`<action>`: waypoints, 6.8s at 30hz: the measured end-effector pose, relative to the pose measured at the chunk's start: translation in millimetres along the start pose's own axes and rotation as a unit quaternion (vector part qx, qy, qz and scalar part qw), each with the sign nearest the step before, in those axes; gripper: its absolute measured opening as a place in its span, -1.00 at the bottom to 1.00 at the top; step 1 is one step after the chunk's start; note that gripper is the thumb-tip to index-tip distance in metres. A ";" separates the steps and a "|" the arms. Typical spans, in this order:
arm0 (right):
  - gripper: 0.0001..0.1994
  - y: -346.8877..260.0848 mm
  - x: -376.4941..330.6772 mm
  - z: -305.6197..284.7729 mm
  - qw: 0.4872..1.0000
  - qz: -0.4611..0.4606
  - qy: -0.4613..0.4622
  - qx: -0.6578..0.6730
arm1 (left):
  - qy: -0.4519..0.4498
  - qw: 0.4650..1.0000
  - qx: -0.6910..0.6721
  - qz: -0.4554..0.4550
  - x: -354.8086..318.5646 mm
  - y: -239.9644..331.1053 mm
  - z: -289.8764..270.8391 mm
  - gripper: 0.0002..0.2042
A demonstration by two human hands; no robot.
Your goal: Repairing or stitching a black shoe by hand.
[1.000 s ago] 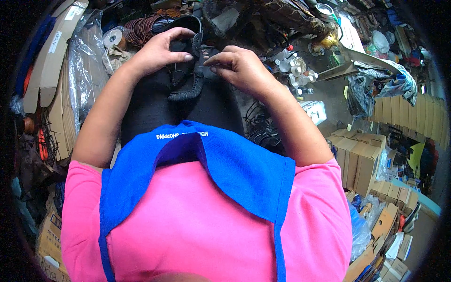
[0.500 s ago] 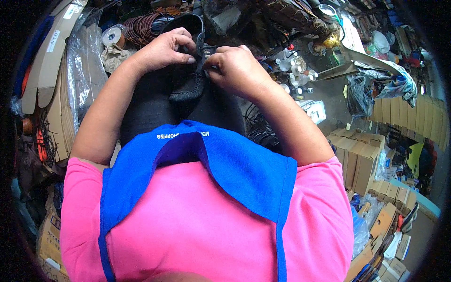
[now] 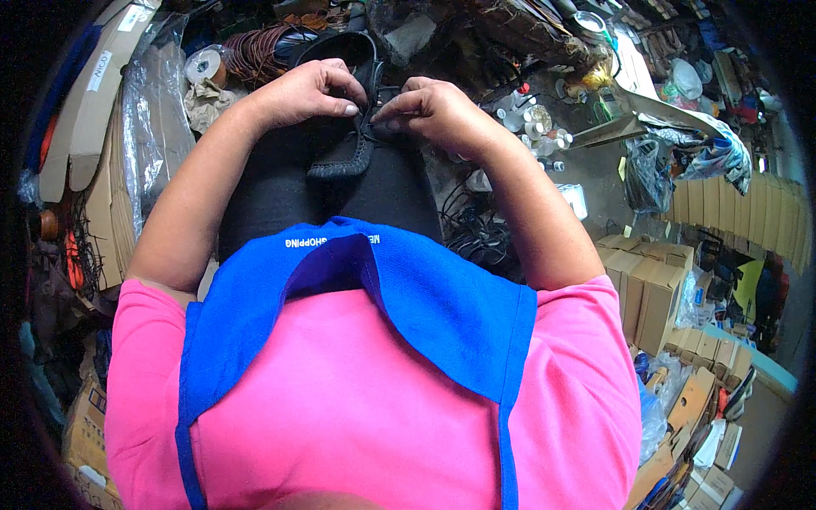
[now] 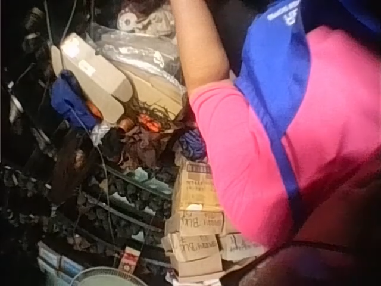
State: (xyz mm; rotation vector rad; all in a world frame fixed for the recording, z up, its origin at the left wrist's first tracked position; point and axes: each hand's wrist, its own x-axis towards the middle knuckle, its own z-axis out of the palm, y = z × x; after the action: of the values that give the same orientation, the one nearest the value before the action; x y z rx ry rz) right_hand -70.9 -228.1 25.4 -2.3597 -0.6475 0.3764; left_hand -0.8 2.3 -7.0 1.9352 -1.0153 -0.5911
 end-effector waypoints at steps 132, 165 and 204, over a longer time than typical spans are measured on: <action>-0.70 -2.7 -20.9 26.9 0.992 0.057 0.025 0.114 | 0.224 0.958 0.170 -0.057 -76.4 34.2 58.7 -0.76; -0.74 -8.2 -9.0 19.4 0.999 0.011 0.031 -0.005 | 0.180 0.968 0.145 -0.100 -59.6 31.3 42.4 -0.81; -0.76 11.8 4.8 31.7 0.916 0.120 -0.009 0.383 | 0.186 0.966 0.066 -0.165 -40.7 27.2 49.1 -0.78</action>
State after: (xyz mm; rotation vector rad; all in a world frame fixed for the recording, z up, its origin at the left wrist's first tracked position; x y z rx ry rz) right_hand -76.1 -216.9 -6.4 -1.6707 -0.1510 0.6279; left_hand -70.1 4.7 -8.9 2.2481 -0.5112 -0.3240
